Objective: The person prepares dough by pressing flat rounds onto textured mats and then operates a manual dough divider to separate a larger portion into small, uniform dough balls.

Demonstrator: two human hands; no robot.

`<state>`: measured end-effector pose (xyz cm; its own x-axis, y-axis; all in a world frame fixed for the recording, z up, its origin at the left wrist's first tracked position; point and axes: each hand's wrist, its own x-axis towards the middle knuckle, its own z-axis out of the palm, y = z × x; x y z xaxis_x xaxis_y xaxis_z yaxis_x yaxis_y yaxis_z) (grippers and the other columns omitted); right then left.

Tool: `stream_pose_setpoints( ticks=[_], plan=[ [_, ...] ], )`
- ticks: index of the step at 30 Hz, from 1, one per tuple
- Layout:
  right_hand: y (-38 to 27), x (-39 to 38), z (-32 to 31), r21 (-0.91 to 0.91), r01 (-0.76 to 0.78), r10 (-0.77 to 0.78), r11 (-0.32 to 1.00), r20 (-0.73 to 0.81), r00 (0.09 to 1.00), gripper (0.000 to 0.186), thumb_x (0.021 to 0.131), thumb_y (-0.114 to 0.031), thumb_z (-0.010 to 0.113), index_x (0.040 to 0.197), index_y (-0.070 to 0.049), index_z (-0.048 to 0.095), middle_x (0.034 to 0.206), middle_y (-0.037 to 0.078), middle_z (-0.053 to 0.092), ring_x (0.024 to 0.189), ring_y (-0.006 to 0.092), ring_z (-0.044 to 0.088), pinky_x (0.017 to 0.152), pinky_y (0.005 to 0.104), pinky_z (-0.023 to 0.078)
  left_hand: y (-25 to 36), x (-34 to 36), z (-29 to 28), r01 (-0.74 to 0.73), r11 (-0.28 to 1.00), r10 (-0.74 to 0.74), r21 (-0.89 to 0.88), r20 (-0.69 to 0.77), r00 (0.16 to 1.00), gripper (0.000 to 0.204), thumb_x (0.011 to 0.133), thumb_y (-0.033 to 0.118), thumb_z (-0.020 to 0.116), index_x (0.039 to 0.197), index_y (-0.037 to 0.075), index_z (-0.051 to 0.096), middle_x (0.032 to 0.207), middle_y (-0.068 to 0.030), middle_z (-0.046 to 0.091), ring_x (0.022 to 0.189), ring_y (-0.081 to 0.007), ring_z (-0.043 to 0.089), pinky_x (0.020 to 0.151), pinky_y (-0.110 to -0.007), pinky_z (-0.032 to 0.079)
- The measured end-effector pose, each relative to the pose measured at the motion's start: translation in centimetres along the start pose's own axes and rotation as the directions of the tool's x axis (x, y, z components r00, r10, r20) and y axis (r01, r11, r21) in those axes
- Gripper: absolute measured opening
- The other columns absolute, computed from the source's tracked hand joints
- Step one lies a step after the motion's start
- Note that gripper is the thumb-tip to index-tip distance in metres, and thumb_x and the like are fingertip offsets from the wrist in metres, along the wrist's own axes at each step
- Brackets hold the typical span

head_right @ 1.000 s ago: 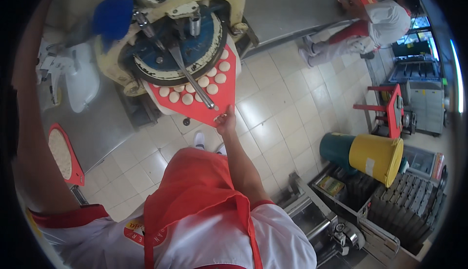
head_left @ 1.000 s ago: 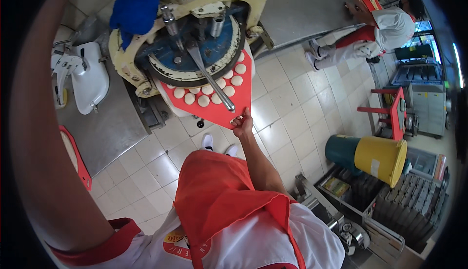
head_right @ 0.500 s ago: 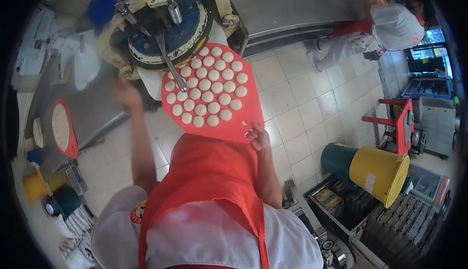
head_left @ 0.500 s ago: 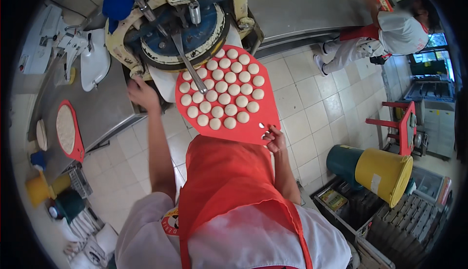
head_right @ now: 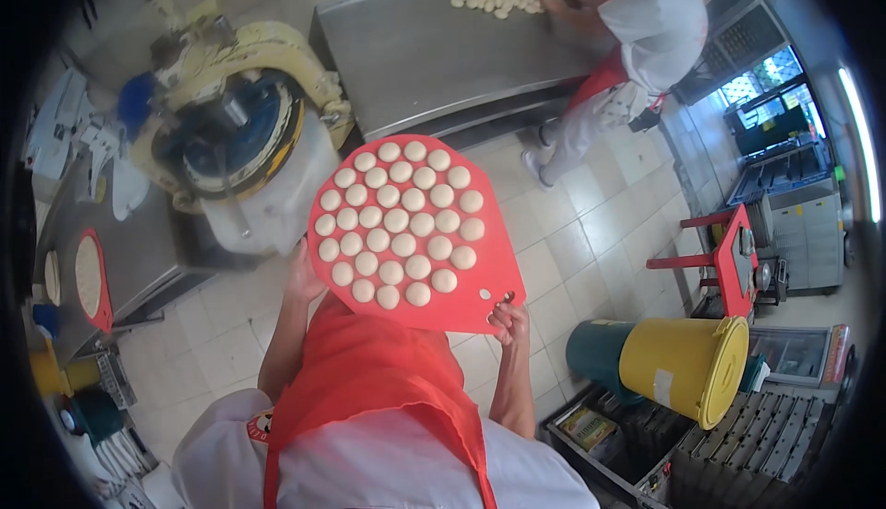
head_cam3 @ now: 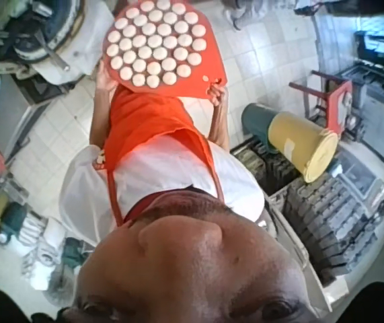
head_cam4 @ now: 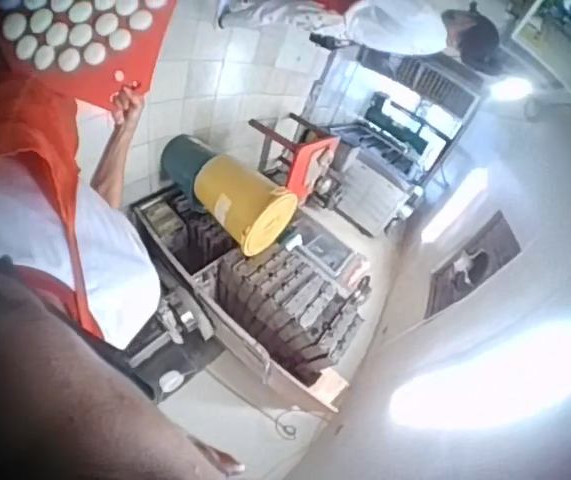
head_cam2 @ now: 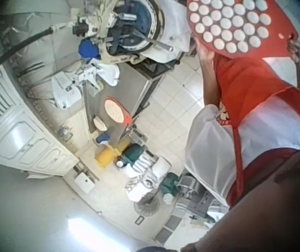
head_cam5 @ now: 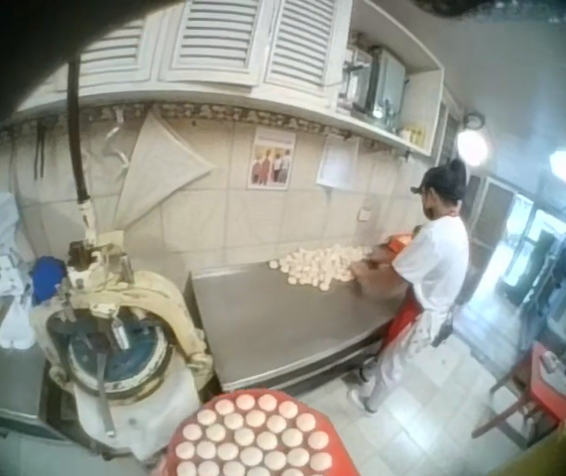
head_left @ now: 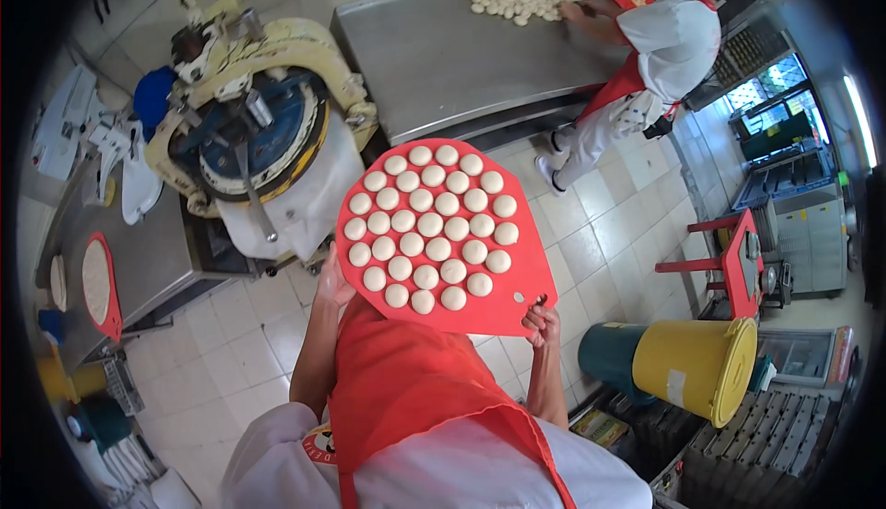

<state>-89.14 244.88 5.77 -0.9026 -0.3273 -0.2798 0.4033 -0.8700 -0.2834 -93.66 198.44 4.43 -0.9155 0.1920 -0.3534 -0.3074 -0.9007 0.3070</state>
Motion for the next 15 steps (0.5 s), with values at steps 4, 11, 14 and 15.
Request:
stream_pose_setpoints(
  ticks=[4, 11, 14, 15],
  plan=[
    [-2.2, 0.9, 2.2, 0.022, 0.161, -0.161, 0.987, 0.01, 0.987, 0.035, 0.09, 0.005, 0.044, 0.113, -0.01, 0.065, 0.058, -0.004, 0.048, 0.045, 0.0039, 0.041, 0.046, 0.0222, 0.037, 0.1, 6.5, 6.4, 0.003, 0.999, -0.008, 0.047, 0.101, 0.995, 0.06, 0.101, 0.048, 0.037, 0.146, 0.008, 0.035, 0.149, -0.0108, 0.04, 0.135, -0.0291, 0.041, 0.111, -0.048, 0.035],
    [-5.2, 9.1, 9.4, -0.028, 0.355, -0.355, 0.934, -0.142, 0.924, 0.035, 0.088, 0.006, 0.046, 0.113, -0.01, 0.064, 0.069, -0.001, 0.056, 0.048, 0.0047, 0.043, 0.049, 0.0217, 0.038, 0.6, 22.2, 12.0, -0.029, 0.997, 0.021, 0.067, 0.111, 0.994, 0.064, 0.099, 0.052, 0.039, 0.146, 0.008, 0.034, 0.146, -0.0123, 0.043, 0.133, -0.0303, 0.044, 0.109, -0.05, 0.038],
    [-7.5, 15.2, 11.8, -0.104, 0.408, -0.419, 0.907, -0.132, 0.898, 0.038, 0.085, 0.006, 0.046, 0.115, -0.012, 0.063, 0.072, 0.001, 0.058, 0.046, 0.0057, 0.042, 0.046, 0.0219, 0.036, 2.5, 30.2, 13.8, -0.02, 0.997, 0.011, 0.081, 0.105, 0.994, 0.064, 0.1, 0.052, 0.037, 0.146, 0.008, 0.034, 0.146, -0.012, 0.043, 0.132, -0.0299, 0.045, 0.108, -0.049, 0.04],
    [-8.8, 17.5, 13.6, -0.156, 0.418, -0.439, 0.895, -0.142, 0.887, 0.039, 0.085, 0.007, 0.046, 0.115, -0.012, 0.063, 0.072, 0.0, 0.058, 0.046, 0.006, 0.041, 0.046, 0.0221, 0.035, 3.0, 33.3, 14.7, -0.025, 0.997, 0.017, 0.067, 0.112, 0.994, 0.064, 0.1, 0.053, 0.037, 0.146, 0.008, 0.034, 0.146, -0.012, 0.043, 0.132, -0.0298, 0.045, 0.108, -0.048, 0.04]
  ],
)
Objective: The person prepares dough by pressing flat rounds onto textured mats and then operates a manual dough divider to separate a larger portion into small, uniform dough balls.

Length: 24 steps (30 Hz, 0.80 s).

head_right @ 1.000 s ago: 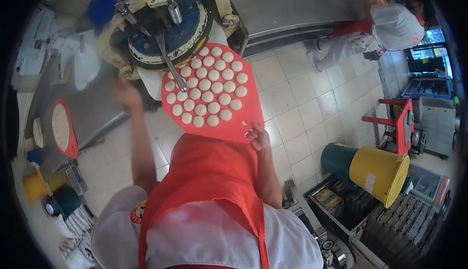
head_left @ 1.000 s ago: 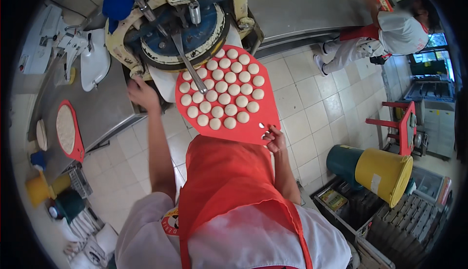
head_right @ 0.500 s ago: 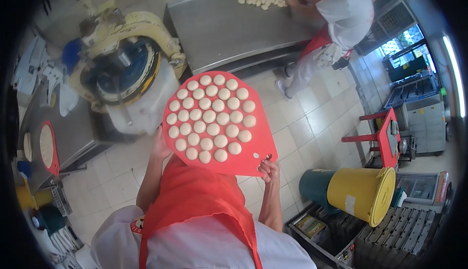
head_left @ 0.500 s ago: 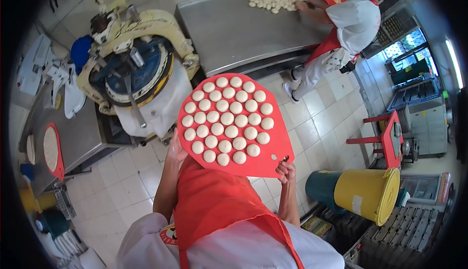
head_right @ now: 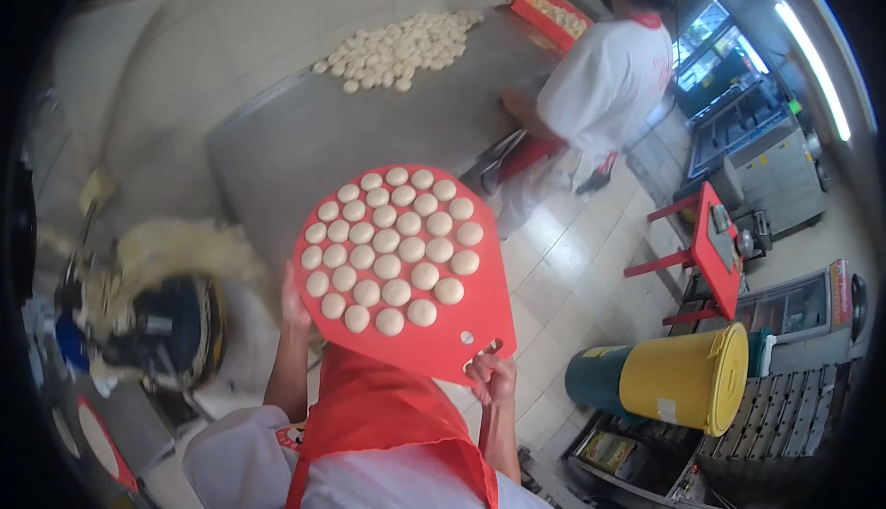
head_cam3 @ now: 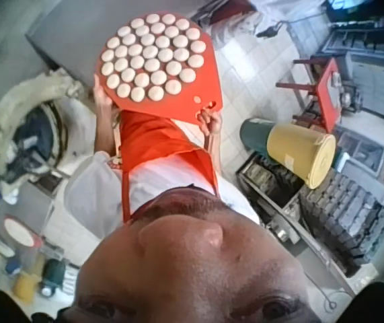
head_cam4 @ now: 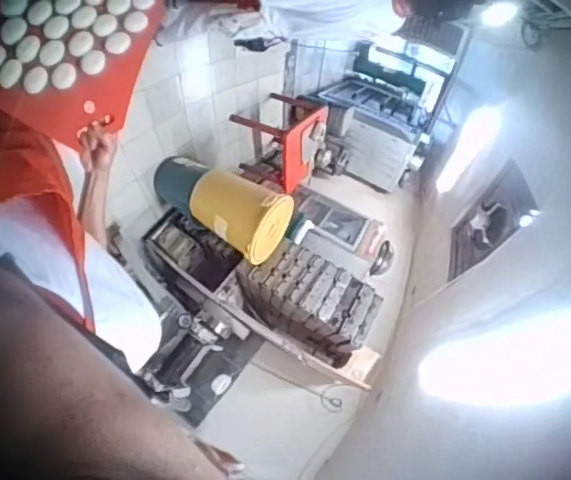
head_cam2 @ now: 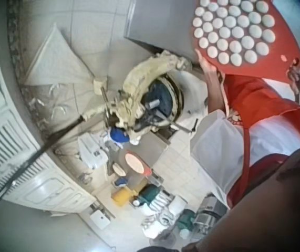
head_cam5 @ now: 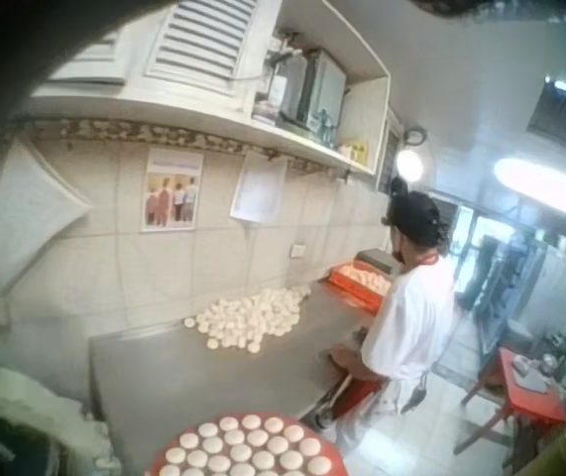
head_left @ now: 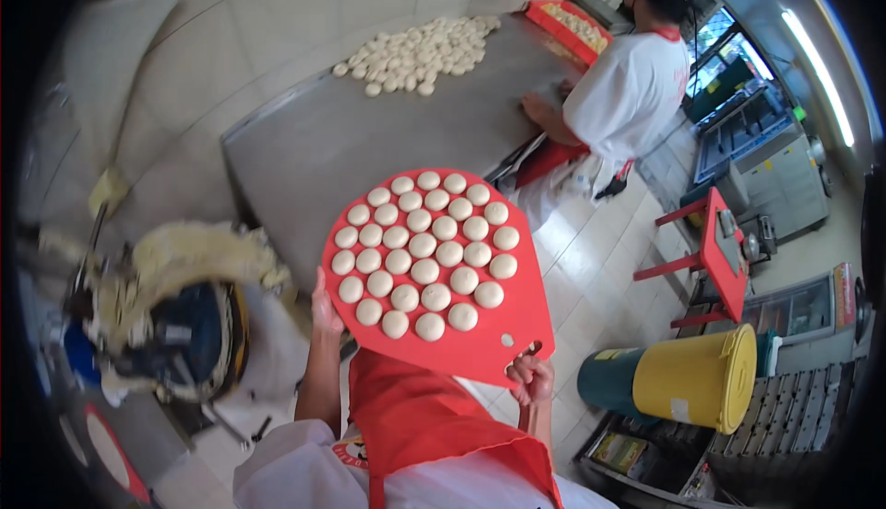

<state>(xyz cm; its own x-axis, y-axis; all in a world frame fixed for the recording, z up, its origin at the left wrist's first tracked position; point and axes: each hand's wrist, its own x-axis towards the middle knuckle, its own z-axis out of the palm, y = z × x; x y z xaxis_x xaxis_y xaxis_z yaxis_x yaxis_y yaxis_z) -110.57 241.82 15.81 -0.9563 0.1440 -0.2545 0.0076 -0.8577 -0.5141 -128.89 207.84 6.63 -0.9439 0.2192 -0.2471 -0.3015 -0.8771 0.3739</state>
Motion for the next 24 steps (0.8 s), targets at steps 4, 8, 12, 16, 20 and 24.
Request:
stream_pose_setpoints(
  ticks=[4, 8, 12, 16, 20, 24],
  plan=[
    [-2.8, 10.2, 8.8, -0.1, 0.088, -0.087, 0.991, 0.011, 0.996, 0.041, 0.08, 0.007, 0.047, 0.118, -0.007, 0.049, 0.093, 0.008, 0.06, 0.043, 0.0091, 0.041, 0.042, 0.0251, 0.032, 2.0, 13.8, 3.2, 0.095, 0.995, -0.095, -0.01, -0.079, 0.992, 0.06, 0.102, 0.05, 0.033, 0.145, 0.008, 0.036, 0.145, -0.0118, 0.044, 0.13, -0.0298, 0.046, 0.108, -0.047, 0.041],
    [-6.3, 22.6, 20.0, -0.292, 0.213, -0.233, 0.932, -0.036, 0.972, 0.047, 0.078, 0.005, 0.049, 0.123, -0.005, 0.045, 0.086, 0.008, 0.059, 0.041, 0.012, 0.042, 0.041, 0.0259, 0.033, 3.8, 28.7, 9.6, 0.062, 0.998, -0.058, -0.031, 0.115, 0.992, 0.058, 0.103, 0.047, 0.029, 0.144, 0.007, 0.038, 0.145, -0.0113, 0.045, 0.13, -0.029, 0.046, 0.109, -0.044, 0.039],
    [-10.1, 41.1, 32.5, -0.558, 0.388, -0.462, 0.734, 0.009, 0.887, 0.029, 0.083, -0.003, 0.046, 0.112, -0.005, 0.048, 0.068, 0.007, 0.057, 0.044, 0.0159, 0.045, 0.041, 0.0306, 0.037, 3.6, 50.9, 14.2, 0.169, 0.957, -0.049, -0.237, 0.441, 0.896, 0.045, 0.104, 0.029, 0.031, 0.142, 0.005, 0.041, 0.138, -0.0123, 0.05, 0.123, -0.0266, 0.052, 0.106, -0.043, 0.043],
    [-15.6, 60.8, 42.5, -0.708, 0.406, -0.447, 0.579, 0.141, 0.883, 0.008, 0.079, 0.006, 0.047, 0.075, 0.002, 0.053, 0.064, 0.014, 0.054, 0.054, 0.0258, 0.053, 0.049, 0.0388, 0.044, 2.7, 67.1, 22.9, 0.381, 0.869, -0.398, -0.316, 0.013, 0.917, 0.038, 0.103, 0.02, 0.035, 0.135, 0.003, 0.046, 0.127, -0.014, 0.057, 0.114, -0.0258, 0.059, 0.097, -0.04, 0.052],
    [-16.2, 62.4, 48.4, -0.775, 0.347, -0.382, 0.529, 0.148, 0.912, 0.009, 0.083, 0.003, 0.044, 0.082, 0.004, 0.053, 0.069, 0.014, 0.057, 0.055, 0.0234, 0.056, 0.047, 0.0343, 0.044, 2.7, 70.5, 24.7, 0.424, 0.754, -0.529, -0.501, -0.08, 0.845, 0.035, 0.102, 0.016, 0.036, 0.131, 0.002, 0.05, 0.127, -0.014, 0.058, 0.115, -0.025, 0.058, 0.097, -0.04, 0.052],
    [-15.0, 54.1, 45.9, -0.752, 0.335, -0.374, 0.568, 0.127, 0.919, 0.013, 0.083, 0.003, 0.046, 0.093, 0.006, 0.054, 0.077, 0.014, 0.059, 0.057, 0.0222, 0.057, 0.05, 0.033, 0.046, 3.5, 65.5, 23.0, 0.44, 0.872, -0.409, -0.214, 0.172, 0.896, 0.037, 0.101, 0.019, 0.039, 0.132, 0.002, 0.05, 0.127, -0.014, 0.059, 0.116, -0.025, 0.058, 0.1, -0.041, 0.049]
  ],
)
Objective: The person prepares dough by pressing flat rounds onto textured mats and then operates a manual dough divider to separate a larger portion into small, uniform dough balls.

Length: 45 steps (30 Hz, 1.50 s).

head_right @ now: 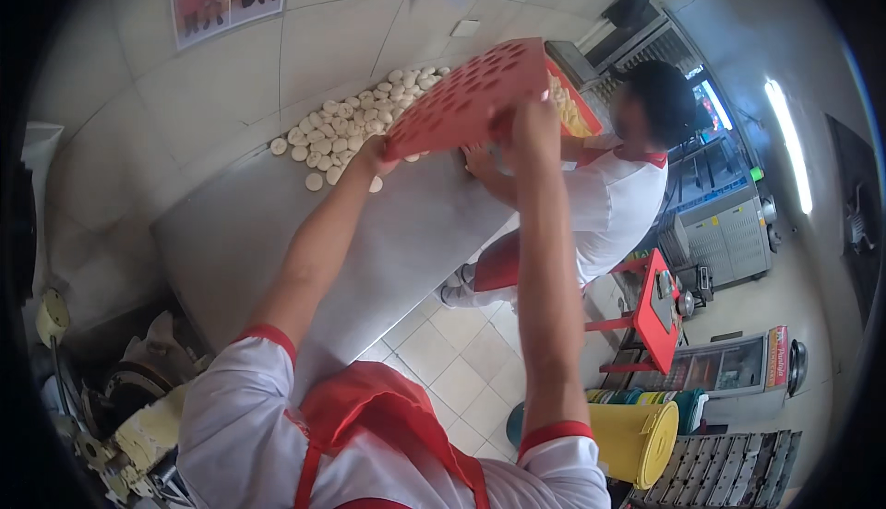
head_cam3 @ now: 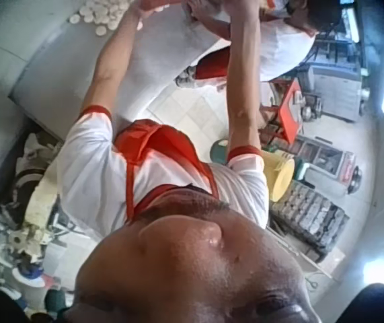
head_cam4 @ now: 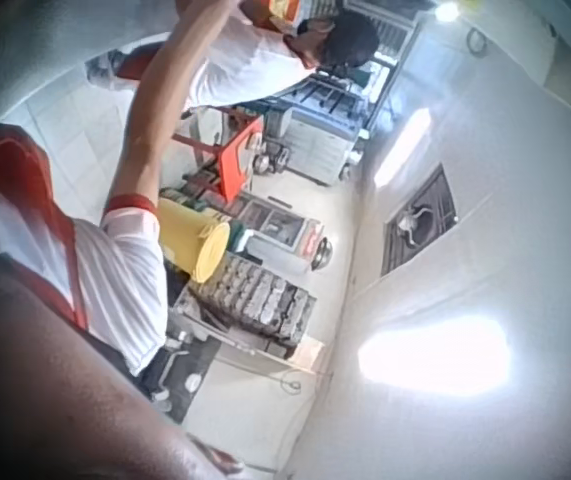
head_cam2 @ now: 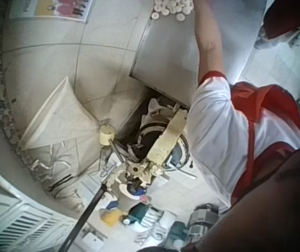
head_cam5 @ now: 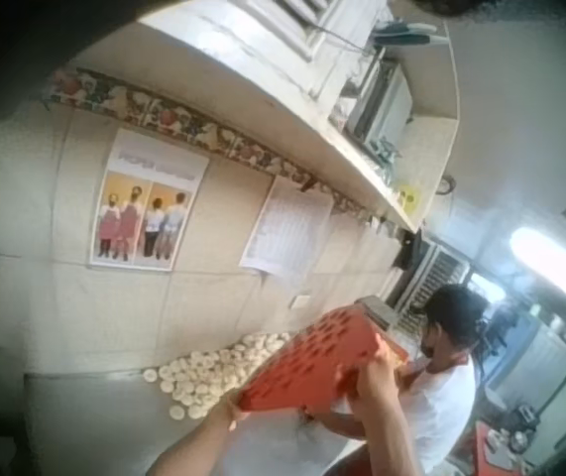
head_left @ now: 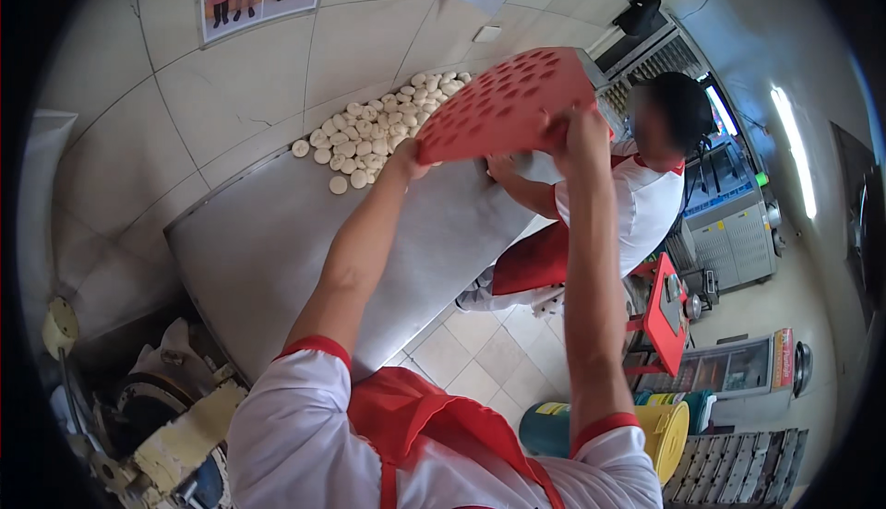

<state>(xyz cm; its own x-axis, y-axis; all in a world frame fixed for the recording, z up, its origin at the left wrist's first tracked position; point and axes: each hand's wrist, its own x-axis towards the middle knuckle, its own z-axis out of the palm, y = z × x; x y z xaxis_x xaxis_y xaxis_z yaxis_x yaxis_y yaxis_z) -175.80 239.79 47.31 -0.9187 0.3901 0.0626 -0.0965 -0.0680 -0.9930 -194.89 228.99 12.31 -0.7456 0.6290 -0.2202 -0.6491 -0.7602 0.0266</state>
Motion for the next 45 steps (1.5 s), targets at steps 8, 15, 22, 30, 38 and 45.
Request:
stream_pose_setpoints(
  ticks=[8, 15, 22, 30, 38, 45],
  plan=[
    [11.8, -26.5, -18.7, 0.257, -0.338, 0.269, 0.905, 0.27, 0.925, 0.035, 0.076, 0.008, 0.052, 0.11, 0.003, 0.048, 0.072, 0.015, 0.059, 0.05, 0.0256, 0.059, 0.055, 0.0378, 0.052, -5.0, -26.0, -13.0, -0.05, 0.864, 0.22, 0.502, -0.286, 0.932, 0.051, 0.096, 0.038, 0.056, 0.134, 0.004, 0.051, 0.135, -0.01, 0.056, 0.123, -0.0254, 0.053, 0.106, -0.043, 0.041],
    [17.2, -40.1, -28.9, 0.362, -0.672, 0.511, 0.646, 0.449, 0.733, 0.03, 0.075, 0.011, 0.049, 0.104, 0.005, 0.05, 0.068, 0.017, 0.059, 0.054, 0.0272, 0.06, 0.058, 0.0399, 0.055, -20.8, -53.4, -20.6, 0.071, 0.71, 0.438, 0.7, -0.519, 0.734, 0.049, 0.092, 0.028, 0.064, 0.129, -0.001, 0.054, 0.127, -0.0151, 0.061, 0.112, -0.0277, 0.061, 0.099, -0.043, 0.048],
    [17.0, -47.9, -34.2, 0.166, -0.877, 0.584, 0.45, 0.688, 0.43, 0.039, 0.075, 0.006, 0.05, 0.114, 0.006, 0.052, 0.078, 0.019, 0.063, 0.061, 0.0275, 0.064, 0.058, 0.0392, 0.056, -42.3, -76.7, -25.5, -0.181, 0.83, 0.531, 0.527, -0.649, 0.545, 0.043, 0.093, 0.025, 0.064, 0.122, -0.006, 0.058, 0.121, -0.014, 0.064, 0.108, -0.0247, 0.064, 0.1, -0.041, 0.05],
    [28.3, -60.8, -29.1, -0.444, -0.875, 0.796, 0.192, 0.592, -0.126, 0.022, 0.074, 0.001, 0.052, 0.095, 0.007, 0.059, 0.079, 0.018, 0.064, 0.075, 0.0315, 0.064, 0.08, 0.0444, 0.053, -61.7, -99.2, -35.9, -0.542, 0.815, 0.321, 0.205, -0.938, 0.128, 0.026, 0.096, 0.013, 0.055, 0.115, -0.004, 0.059, 0.113, -0.0144, 0.067, 0.1, -0.0236, 0.067, 0.092, -0.036, 0.054],
    [35.8, -89.0, -14.7, -0.85, -0.523, 0.54, 0.059, 0.468, -0.699, 0.015, 0.082, -0.002, 0.053, 0.093, 0.002, 0.061, 0.074, 0.012, 0.06, 0.087, 0.0298, 0.063, 0.095, 0.0478, 0.047, -78.2, -112.6, -39.8, -0.969, -0.247, 0.667, 0.014, -0.723, -0.18, 0.044, 0.093, 0.006, 0.049, 0.133, -0.007, 0.04, 0.133, -0.0238, 0.052, 0.122, -0.0362, 0.053, 0.108, -0.049, 0.041],
    [39.8, -108.3, -3.4, -0.973, -0.171, 0.386, 0.157, 0.22, -0.896, 0.03, 0.089, -0.006, 0.054, 0.119, -0.003, 0.054, 0.089, 0.009, 0.063, 0.101, 0.0271, 0.062, 0.094, 0.0458, 0.048, -78.9, -129.7, -35.7, -0.869, -0.472, 0.679, 0.149, -0.568, -0.466, 0.062, 0.081, -0.003, 0.055, 0.14, -0.003, 0.035, 0.138, -0.0208, 0.048, 0.128, -0.0379, 0.047, 0.11, -0.056, 0.037]
  ],
)
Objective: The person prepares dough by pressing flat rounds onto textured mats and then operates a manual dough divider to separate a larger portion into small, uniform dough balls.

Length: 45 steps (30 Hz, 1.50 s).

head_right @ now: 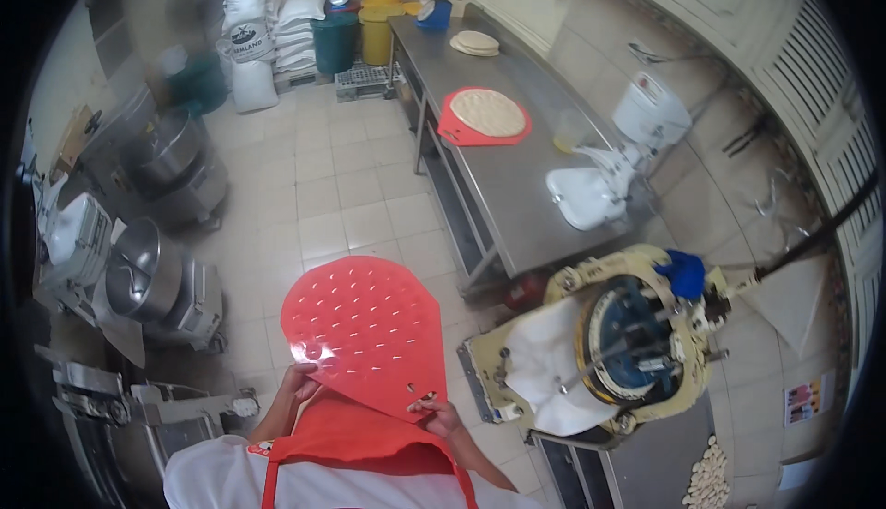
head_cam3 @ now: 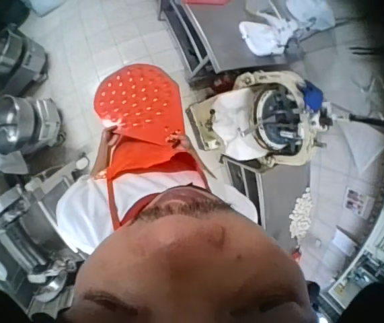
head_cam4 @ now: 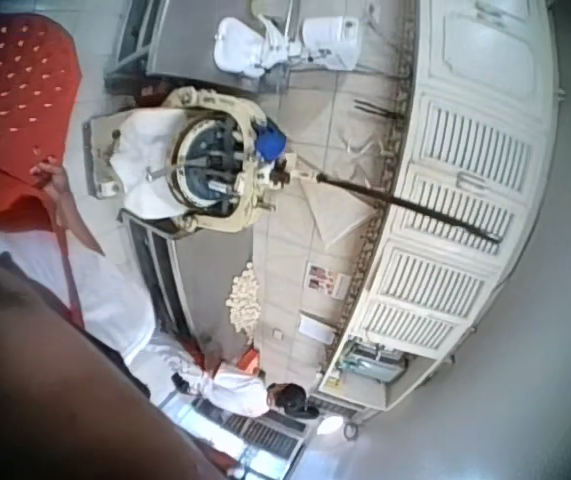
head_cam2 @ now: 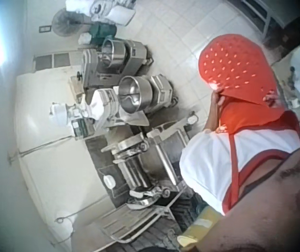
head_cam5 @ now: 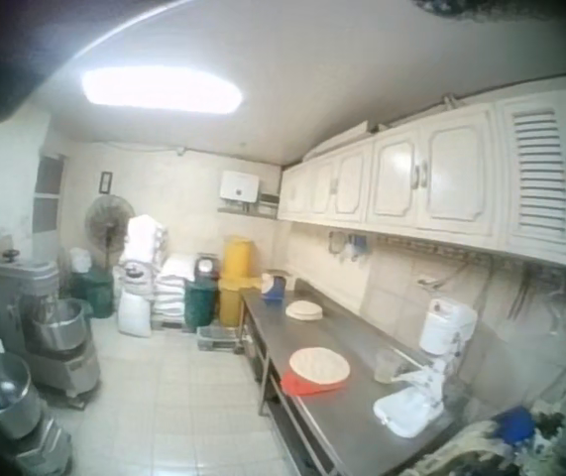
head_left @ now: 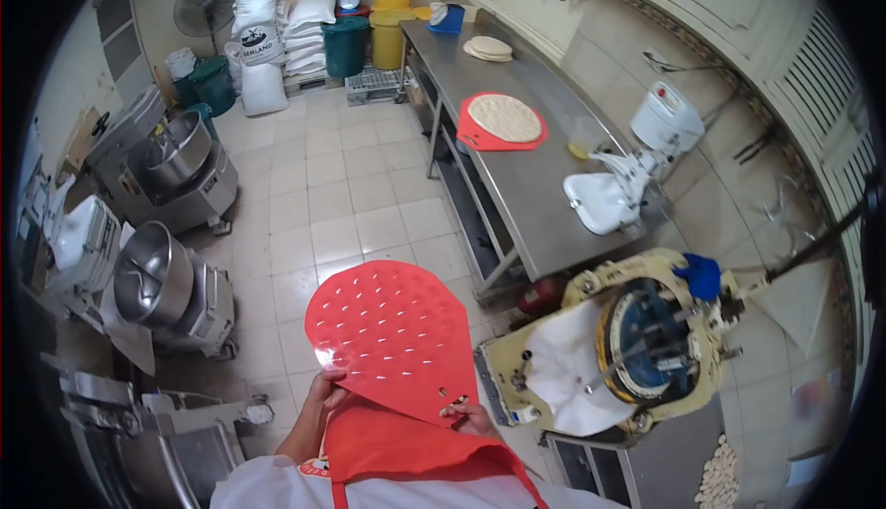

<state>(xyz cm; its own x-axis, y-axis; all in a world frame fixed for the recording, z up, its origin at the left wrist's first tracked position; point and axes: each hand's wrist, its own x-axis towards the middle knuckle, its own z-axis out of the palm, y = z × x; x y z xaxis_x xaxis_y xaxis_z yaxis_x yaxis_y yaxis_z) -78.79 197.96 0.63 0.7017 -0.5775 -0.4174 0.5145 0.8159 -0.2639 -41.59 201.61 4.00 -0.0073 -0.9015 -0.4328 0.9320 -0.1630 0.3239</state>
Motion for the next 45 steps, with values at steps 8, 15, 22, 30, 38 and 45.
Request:
stream_pose_setpoints(
  ticks=[8, 15, 22, 30, 38, 45],
  plan=[
    [-14.1, 25.1, 5.7, 0.138, 0.456, -0.373, 0.879, -0.397, 0.839, 0.063, 0.089, -0.043, 0.058, 0.138, -0.007, 0.04, 0.132, 0.019, 0.051, 0.116, 0.0331, 0.054, 0.1, 0.0466, 0.043, 17.8, 17.4, 5.1, -0.161, 0.974, 0.16, 0.162, 0.018, 0.987, 0.067, 0.074, -0.007, 0.06, 0.137, -0.001, 0.039, 0.131, -0.0164, 0.054, 0.119, -0.033, 0.056, 0.1, -0.047, 0.05],
    [-37.6, 52.8, 5.5, 0.359, 0.51, -0.332, 0.782, -0.453, 0.828, 0.04, 0.088, -0.035, 0.061, 0.116, -0.009, 0.048, 0.107, 0.015, 0.057, 0.095, 0.0254, 0.059, 0.083, 0.0431, 0.051, 25.8, 30.7, 8.7, -0.262, 0.957, 0.265, 0.128, -0.005, 0.964, 0.063, 0.071, -0.004, 0.061, 0.133, 0.001, 0.048, 0.121, -0.0135, 0.062, 0.115, -0.0294, 0.059, 0.101, -0.045, 0.049],
    [-60.3, 69.5, 12.1, 0.615, 0.522, -0.226, 0.591, -0.495, 0.839, 0.058, 0.09, -0.058, 0.053, 0.126, -0.014, 0.048, 0.115, 0.008, 0.055, 0.098, 0.0219, 0.056, 0.092, 0.0416, 0.043, 34.0, 44.6, 17.6, -0.373, 0.908, 0.379, 0.191, 0.002, 0.925, 0.069, 0.068, -0.007, 0.059, 0.135, 0.004, 0.046, 0.132, -0.0127, 0.056, 0.123, -0.0322, 0.054, 0.106, -0.051, 0.043],
    [-59.4, 71.7, 8.4, 0.252, 0.809, -0.288, 0.531, -0.844, 0.452, 0.049, 0.087, -0.065, 0.055, 0.1, -0.018, 0.057, 0.087, -0.003, 0.055, 0.072, 0.0148, 0.05, 0.066, 0.0373, 0.042, 46.4, 69.1, 28.6, -0.221, 0.886, 0.218, 0.407, 0.055, 0.974, 0.058, 0.069, 0.0, 0.059, 0.126, -0.005, 0.052, 0.12, -0.0159, 0.063, 0.11, -0.0311, 0.062, 0.097, -0.046, 0.051],
    [-48.3, 60.0, 10.5, -0.055, 0.974, -0.251, 0.22, -0.968, 0.002, 0.04, 0.092, -0.053, 0.058, 0.073, -0.021, 0.046, 0.051, -0.006, 0.033, 0.041, 0.0088, 0.034, 0.038, 0.024, 0.028, 58.5, 100.2, 36.0, 0.118, 0.798, -0.108, 0.591, -0.053, 0.993, 0.037, 0.072, 0.011, 0.064, 0.108, 0.0, 0.062, 0.105, -0.0136, 0.068, 0.095, -0.0318, 0.066, 0.086, -0.047, 0.057],
    [-34.1, 58.4, 18.8, -0.182, 0.981, 0.292, 0.064, -0.937, -0.193, 0.051, 0.089, -0.05, 0.066, 0.06, -0.024, 0.032, 0.047, -0.008, 0.026, 0.036, 0.0091, 0.025, 0.034, 0.0246, 0.023, 51.6, 123.7, 42.0, 0.003, 0.464, -0.419, 0.886, 0.216, 0.882, 0.032, 0.088, 0.013, 0.063, 0.116, -0.002, 0.06, 0.108, -0.0109, 0.066, 0.093, -0.0219, 0.065, 0.08, -0.036, 0.054]
  ],
)
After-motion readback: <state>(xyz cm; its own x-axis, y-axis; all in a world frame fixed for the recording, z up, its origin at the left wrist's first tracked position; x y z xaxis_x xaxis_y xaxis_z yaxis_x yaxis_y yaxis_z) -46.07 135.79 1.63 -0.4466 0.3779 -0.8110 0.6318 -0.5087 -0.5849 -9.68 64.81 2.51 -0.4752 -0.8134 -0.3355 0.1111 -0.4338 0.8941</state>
